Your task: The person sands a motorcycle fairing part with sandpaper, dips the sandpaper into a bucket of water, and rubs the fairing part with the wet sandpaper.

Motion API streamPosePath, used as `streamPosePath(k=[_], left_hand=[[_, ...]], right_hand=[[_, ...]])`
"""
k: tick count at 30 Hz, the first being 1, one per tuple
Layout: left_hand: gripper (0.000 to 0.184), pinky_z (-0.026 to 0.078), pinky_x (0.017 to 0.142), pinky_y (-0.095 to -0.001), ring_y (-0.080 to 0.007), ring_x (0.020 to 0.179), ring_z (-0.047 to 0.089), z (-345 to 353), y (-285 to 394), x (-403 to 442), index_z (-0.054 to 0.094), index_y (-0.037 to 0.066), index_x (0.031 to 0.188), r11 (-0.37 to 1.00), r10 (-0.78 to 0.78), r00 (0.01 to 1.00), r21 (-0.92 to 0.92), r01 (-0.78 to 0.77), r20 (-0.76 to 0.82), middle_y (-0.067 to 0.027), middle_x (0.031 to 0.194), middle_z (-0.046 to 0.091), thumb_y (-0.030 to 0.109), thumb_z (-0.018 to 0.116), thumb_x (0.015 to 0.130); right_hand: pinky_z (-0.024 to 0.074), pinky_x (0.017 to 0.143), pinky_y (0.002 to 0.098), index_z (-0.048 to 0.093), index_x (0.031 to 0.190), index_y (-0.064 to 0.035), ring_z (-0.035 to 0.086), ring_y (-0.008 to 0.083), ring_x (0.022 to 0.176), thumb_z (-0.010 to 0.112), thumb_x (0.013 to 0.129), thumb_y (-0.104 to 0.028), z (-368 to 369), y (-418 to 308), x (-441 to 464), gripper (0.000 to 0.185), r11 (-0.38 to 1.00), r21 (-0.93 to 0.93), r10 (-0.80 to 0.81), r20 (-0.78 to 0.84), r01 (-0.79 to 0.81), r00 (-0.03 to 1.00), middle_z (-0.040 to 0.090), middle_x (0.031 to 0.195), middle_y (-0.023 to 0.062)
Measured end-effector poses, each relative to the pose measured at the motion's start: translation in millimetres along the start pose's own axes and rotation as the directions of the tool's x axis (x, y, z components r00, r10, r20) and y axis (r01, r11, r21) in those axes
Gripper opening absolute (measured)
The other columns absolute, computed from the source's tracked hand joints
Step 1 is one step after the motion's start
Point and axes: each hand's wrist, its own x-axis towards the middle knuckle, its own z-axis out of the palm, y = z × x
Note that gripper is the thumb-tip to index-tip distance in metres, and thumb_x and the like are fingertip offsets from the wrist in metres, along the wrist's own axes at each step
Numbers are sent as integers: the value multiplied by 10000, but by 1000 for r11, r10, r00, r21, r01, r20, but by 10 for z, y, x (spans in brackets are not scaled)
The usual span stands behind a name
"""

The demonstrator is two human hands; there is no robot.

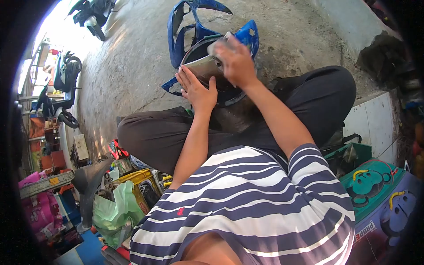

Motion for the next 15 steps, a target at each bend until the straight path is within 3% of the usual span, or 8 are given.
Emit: streamPosePath(k=[2,6,7,10,11,15], left_hand=[[1155,261,1206,-778,-454,1686,83,20,15,-14,65,43,1750,1000,-6,1000,-14,6,-16,-256,1799,150,360,801,919],[1172,247,1206,-789,-462,1683,75,-10,-46,-4,56,49,1752,1000,-1,1000,2,1,-5,-234,1807,137,372,812,917],[1172,247,1206,-789,-462,1683,75,3,-45,-1,55,49,1752,1000,-2,1000,-1,2,-9,-234,1807,136,372,811,917],[1175,247,1207,-788,-463,1683,75,27,-1,-14,55,47,1751,1000,-4,1000,-17,4,-9,-236,1807,137,370,815,915],[1177,247,1208,-787,-463,1682,75,26,9,-11,55,46,1751,1000,-10,1000,-22,10,-15,-236,1806,137,369,817,914],[1152,259,1198,-786,-473,1682,75,-9,-44,-10,61,50,1752,1000,10,1000,1,-10,-2,-265,1797,141,353,803,925]], right_hand=[[452,1173,500,752,1318,-154,540,385,1454,678,933,-17,-34,-184,-87,415,996,63,-62,101,56,993,728,1448,-14],[455,1179,497,752,1317,-156,560,377,1433,714,899,-6,-36,48,58,446,997,-45,61,-54,-64,997,726,1445,-25],[456,1175,500,754,1317,-156,562,382,1426,720,900,-13,-4,14,47,442,998,4,64,-37,-64,997,728,1443,-30],[463,1160,509,755,1313,-145,559,404,1419,688,934,-17,-33,-232,-101,405,992,120,-54,79,44,995,727,1448,-18],[460,1135,515,782,1270,-137,553,386,1418,663,939,-58,-16,-161,-80,360,992,112,-62,47,56,997,736,1432,-21],[450,1162,511,778,1288,-134,561,370,1416,682,911,-63,9,-8,47,396,997,3,80,-40,-80,996,744,1412,-35]])
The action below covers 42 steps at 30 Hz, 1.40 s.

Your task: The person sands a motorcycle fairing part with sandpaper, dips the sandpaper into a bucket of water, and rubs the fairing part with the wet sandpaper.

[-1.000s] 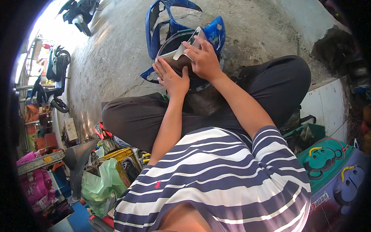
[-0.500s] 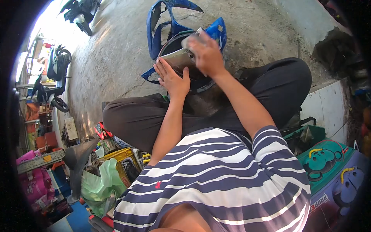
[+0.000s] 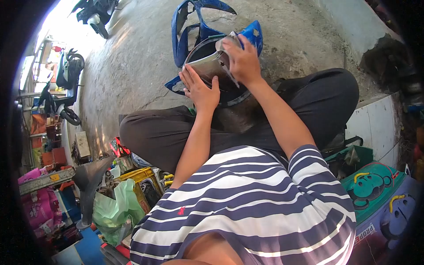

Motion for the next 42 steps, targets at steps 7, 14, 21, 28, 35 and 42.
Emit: streamPosePath(k=[7,14,21,28,35,42], left_hand=[[1174,244,1209,-791,-467,1681,77,17,8,10,56,48,1750,1000,-5,1000,-9,5,1,-237,1805,137,359,821,916],[1160,256,1199,-789,-471,1682,79,3,43,11,51,52,1753,1000,-7,1000,0,7,8,-267,1793,148,341,803,918],[1171,261,1198,-787,-467,1683,77,33,64,-4,51,47,1752,1000,-7,1000,-5,7,-14,-266,1791,162,346,811,912],[1164,261,1200,-783,-466,1684,76,29,52,-12,58,42,1750,1000,-11,1000,-5,11,-1,-264,1794,158,354,807,916],[1152,263,1199,-781,-458,1686,80,38,39,-21,69,33,1748,1000,-15,1000,-12,15,-15,-263,1797,153,356,801,919],[1157,265,1200,-781,-454,1687,77,29,26,1,63,36,1750,1000,-17,1000,3,17,3,-264,1797,149,354,799,916]], right_hand=[[443,1177,508,776,1299,-135,557,387,1421,690,919,-66,-38,10,10,396,1000,10,11,16,-11,1000,749,1406,-12],[449,1174,503,774,1290,-147,561,398,1408,677,918,-41,-46,-49,-51,400,998,58,-35,34,33,999,742,1421,-7],[450,1174,492,775,1297,-164,563,390,1407,682,927,-26,-45,-198,-153,406,993,117,-35,64,27,997,747,1415,-4],[423,1173,521,781,1283,-146,551,394,1415,653,945,-71,-17,-285,-204,369,986,138,-111,116,95,987,752,1404,-16],[452,1170,496,777,1290,-151,553,386,1420,680,953,-25,-27,-323,-196,373,987,146,-74,102,59,992,761,1384,-7],[455,1170,504,782,1284,-147,560,399,1401,695,928,0,-22,-264,-160,395,992,125,-25,66,17,998,753,1400,-3]])
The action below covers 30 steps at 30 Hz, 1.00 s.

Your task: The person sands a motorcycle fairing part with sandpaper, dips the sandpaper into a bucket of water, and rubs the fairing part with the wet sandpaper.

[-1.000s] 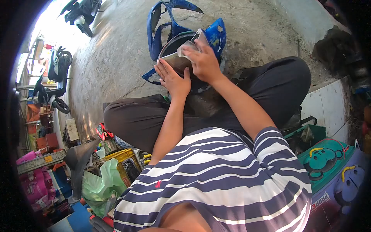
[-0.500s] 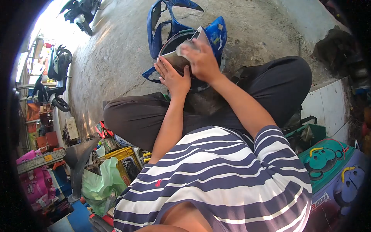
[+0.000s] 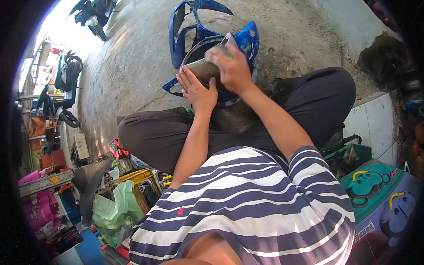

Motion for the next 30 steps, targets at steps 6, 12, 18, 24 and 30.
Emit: streamPosePath(k=[6,12,18,24,30], left_hand=[[1158,262,1202,-782,-459,1686,71,-32,-30,-5,59,38,1750,1000,9,1000,10,-9,0,-265,1798,140,345,803,916],[1166,261,1203,-781,-464,1684,80,-22,39,-10,46,39,1750,1000,12,1000,-5,-12,-9,-267,1794,152,328,807,916],[1151,254,1207,-778,-457,1686,86,1,31,-23,52,44,1752,1000,13,1000,-14,-14,-24,-260,1794,165,322,800,923],[1116,254,1203,-782,-453,1683,103,-25,-16,15,81,52,1753,1000,15,1000,-15,-15,-16,-236,1794,188,312,792,933],[1060,262,1195,-790,-451,1675,140,-71,-8,22,120,59,1748,1000,1,1000,-18,-1,-3,-189,1796,214,282,776,947]], right_hand=[[432,1186,510,797,1251,-156,561,400,1404,682,925,-47,-52,205,150,362,995,-77,63,-74,-68,995,750,1404,3],[412,1198,518,791,1256,-156,545,390,1428,687,932,-52,-23,112,69,355,998,38,50,-20,-49,999,754,1398,-9],[409,1193,533,774,1295,-168,530,392,1438,666,955,-62,51,-27,-61,372,997,79,-14,53,10,999,731,1440,-17],[430,1183,529,781,1289,-167,572,393,1391,679,913,-9,0,199,107,421,999,-35,28,-14,-28,1000,758,1375,22],[451,1182,507,785,1299,-168,576,414,1385,680,890,29,-95,221,196,466,999,-22,41,-27,-42,999,748,1383,52]])
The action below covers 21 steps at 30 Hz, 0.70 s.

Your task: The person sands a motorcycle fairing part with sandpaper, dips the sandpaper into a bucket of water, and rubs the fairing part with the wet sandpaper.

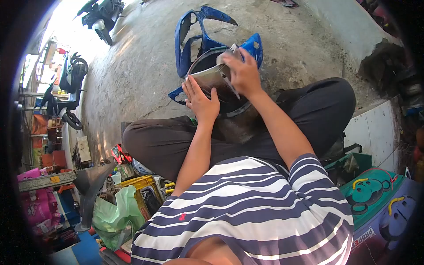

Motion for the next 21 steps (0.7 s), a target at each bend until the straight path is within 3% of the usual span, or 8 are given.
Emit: streamPosePath(k=[7,8,11,13,15,17,18,21], left_hand=[[1045,249,1205,-785,-448,1677,133,12,24,-19,116,62,1751,999,1,1000,-33,-1,-11,-208,1795,207,256,764,955],[1042,249,1205,-784,-448,1678,131,8,16,-22,115,62,1751,1000,3,1000,-22,-3,-8,-210,1794,207,251,762,956],[1040,253,1205,-782,-451,1677,131,8,0,-15,113,65,1753,1000,-1,1000,-19,0,-24,-209,1793,209,238,759,956],[1041,257,1204,-782,-453,1676,135,35,43,-31,112,66,1753,999,0,1000,-33,-1,-23,-207,1793,212,235,759,955],[1043,260,1202,-782,-454,1675,140,12,34,-30,112,66,1753,1000,-5,1000,-31,4,-19,-206,1793,214,236,760,954],[1042,263,1200,-782,-449,1675,145,10,-21,-23,115,65,1751,1000,2,1000,-9,-3,-19,-204,1792,220,236,762,952],[1040,265,1199,-782,-448,1675,147,15,-19,-5,116,65,1751,1000,1,1000,-5,-1,-21,-205,1790,222,235,761,953],[1031,267,1199,-779,-441,1677,145,25,29,-34,121,67,1751,1000,-5,1000,-22,5,-19,-203,1795,215,236,754,955]], right_hand=[[432,1174,535,789,1257,-133,551,410,1422,674,885,-17,-6,-115,-131,407,998,17,-55,61,54,997,740,1417,26],[451,1185,510,774,1316,-146,572,417,1395,698,897,-1,30,24,-94,450,1000,-8,-30,4,30,1000,731,1423,78],[437,1196,508,776,1305,-140,565,404,1410,693,905,-3,77,-72,-145,431,1000,-21,-22,57,23,998,720,1460,20],[413,1223,499,784,1282,-150,551,393,1431,686,915,-17,17,-343,-226,402,991,87,-110,155,97,982,727,1447,9],[420,1214,498,778,1300,-160,556,388,1423,696,926,-36,7,-172,-167,403,992,-41,-113,102,118,988,733,1437,5],[415,1196,526,780,1282,-167,536,397,1445,651,928,-40,81,63,-89,397,999,19,32,-22,-32,999,736,1429,-3],[421,1189,526,781,1279,-160,543,403,1430,650,944,-41,35,6,-66,379,999,-26,23,-18,-24,1000,746,1410,-10],[426,1180,527,781,1280,-156,546,408,1418,662,959,-59,92,-258,-222,355,993,103,-72,75,64,995,750,1401,-22]])
